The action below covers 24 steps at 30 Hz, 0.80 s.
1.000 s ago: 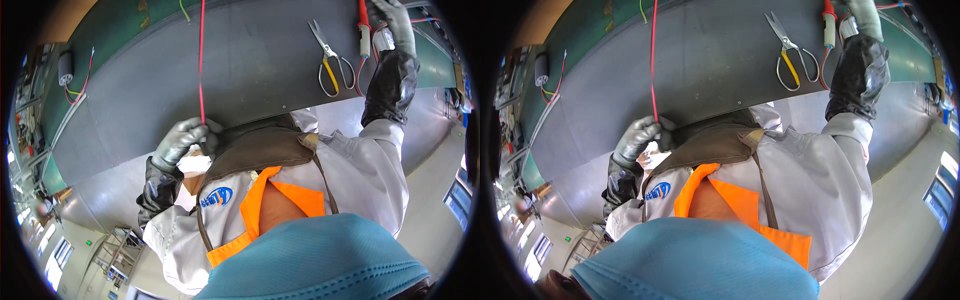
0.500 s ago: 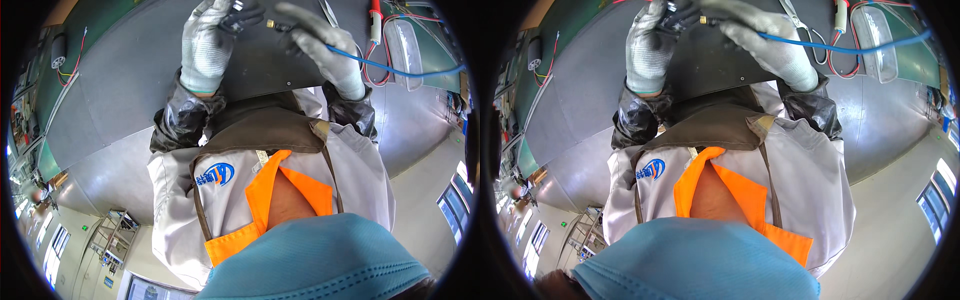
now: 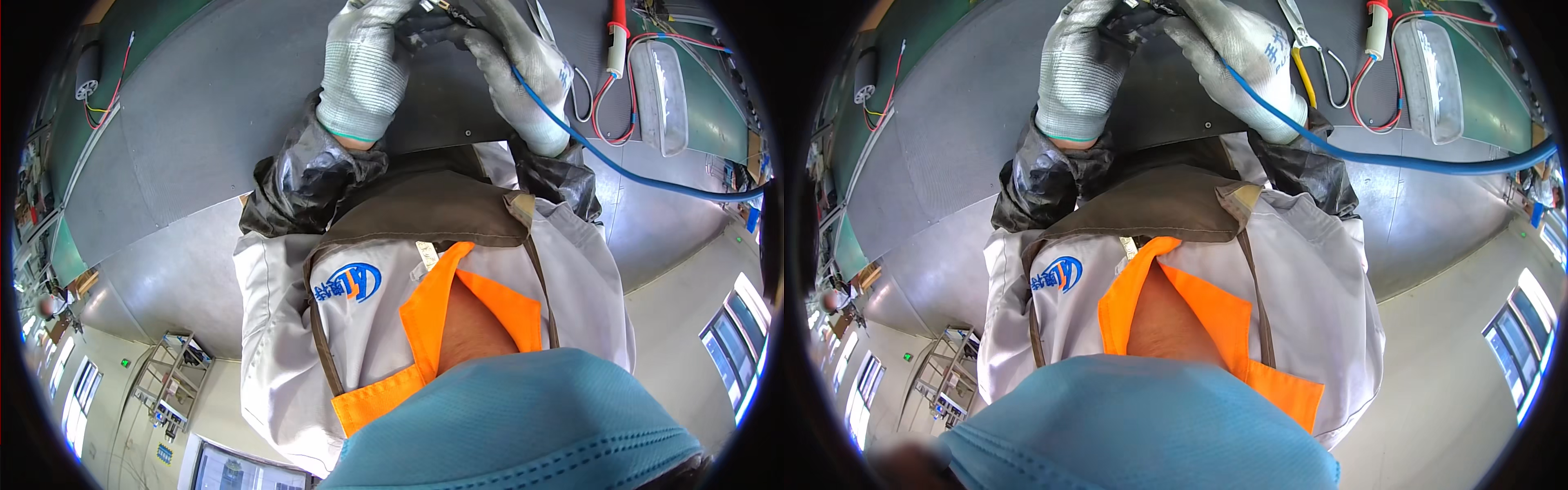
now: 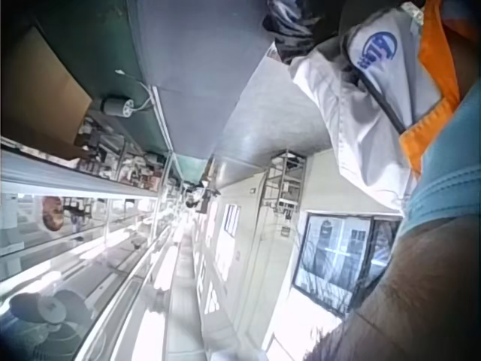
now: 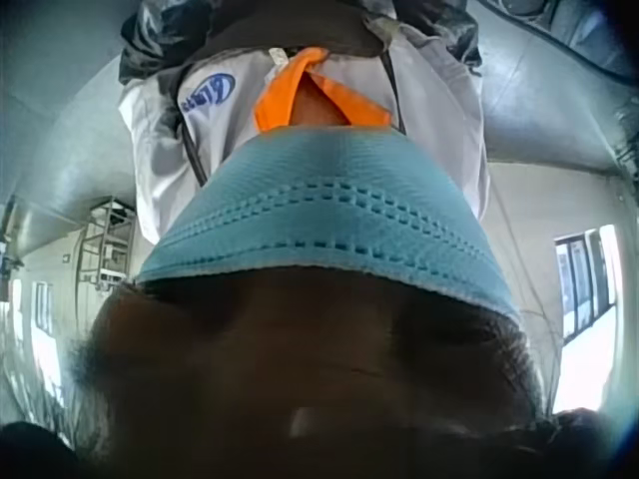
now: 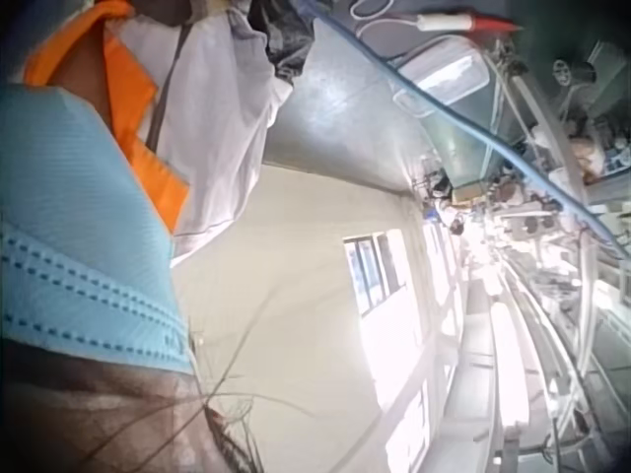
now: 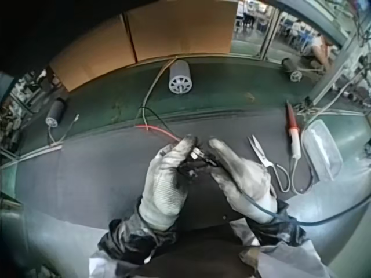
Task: Assembling and connecting wires to small electric motors on a production line.
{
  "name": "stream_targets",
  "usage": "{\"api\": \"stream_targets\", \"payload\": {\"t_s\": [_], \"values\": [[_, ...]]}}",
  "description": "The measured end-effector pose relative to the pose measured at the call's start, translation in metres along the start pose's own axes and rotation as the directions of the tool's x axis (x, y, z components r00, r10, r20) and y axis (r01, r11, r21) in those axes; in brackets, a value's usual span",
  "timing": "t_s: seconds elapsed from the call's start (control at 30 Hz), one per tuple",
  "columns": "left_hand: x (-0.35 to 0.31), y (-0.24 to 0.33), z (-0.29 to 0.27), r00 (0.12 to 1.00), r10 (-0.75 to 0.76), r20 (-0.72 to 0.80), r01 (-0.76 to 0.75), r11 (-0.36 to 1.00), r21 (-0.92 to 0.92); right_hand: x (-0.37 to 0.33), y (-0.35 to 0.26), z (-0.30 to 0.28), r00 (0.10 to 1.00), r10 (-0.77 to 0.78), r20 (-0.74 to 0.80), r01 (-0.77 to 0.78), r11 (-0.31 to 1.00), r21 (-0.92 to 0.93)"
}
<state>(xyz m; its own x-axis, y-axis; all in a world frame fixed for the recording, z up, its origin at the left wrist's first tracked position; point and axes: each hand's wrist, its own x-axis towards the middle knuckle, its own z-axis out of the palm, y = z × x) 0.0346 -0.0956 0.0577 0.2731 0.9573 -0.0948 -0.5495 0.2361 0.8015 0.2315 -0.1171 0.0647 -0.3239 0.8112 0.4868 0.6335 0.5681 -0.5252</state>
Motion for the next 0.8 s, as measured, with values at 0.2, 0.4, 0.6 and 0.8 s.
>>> {"api": "stream_targets", "payload": {"t_s": [0.2, 0.4, 0.6, 0.8], "values": [[0.0, -0.017, 0.011, 0.936, 0.351, 0.017, -0.322, 0.838, 0.44, 0.0, -0.001, 0.007, 0.994, 0.003, -0.11, -0.004, 1.0, -0.004], [0.004, -0.025, -0.004, 0.998, 0.026, -0.063, -0.04, 0.973, -0.228, -0.004, -0.004, 0.004, 0.988, 0.143, -0.057, -0.14, 0.989, 0.047], [-0.001, -0.026, 0.002, 0.99, 0.065, -0.127, -0.083, 0.987, -0.139, -0.006, 0.004, 0.009, 0.994, -0.028, -0.104, 0.027, 1.0, -0.005], [0.004, -0.032, -0.007, 0.724, 0.638, 0.263, -0.609, 0.411, 0.678, -0.001, -0.008, -0.005, 0.993, 0.118, 0.003, -0.117, 0.992, -0.034]]}}
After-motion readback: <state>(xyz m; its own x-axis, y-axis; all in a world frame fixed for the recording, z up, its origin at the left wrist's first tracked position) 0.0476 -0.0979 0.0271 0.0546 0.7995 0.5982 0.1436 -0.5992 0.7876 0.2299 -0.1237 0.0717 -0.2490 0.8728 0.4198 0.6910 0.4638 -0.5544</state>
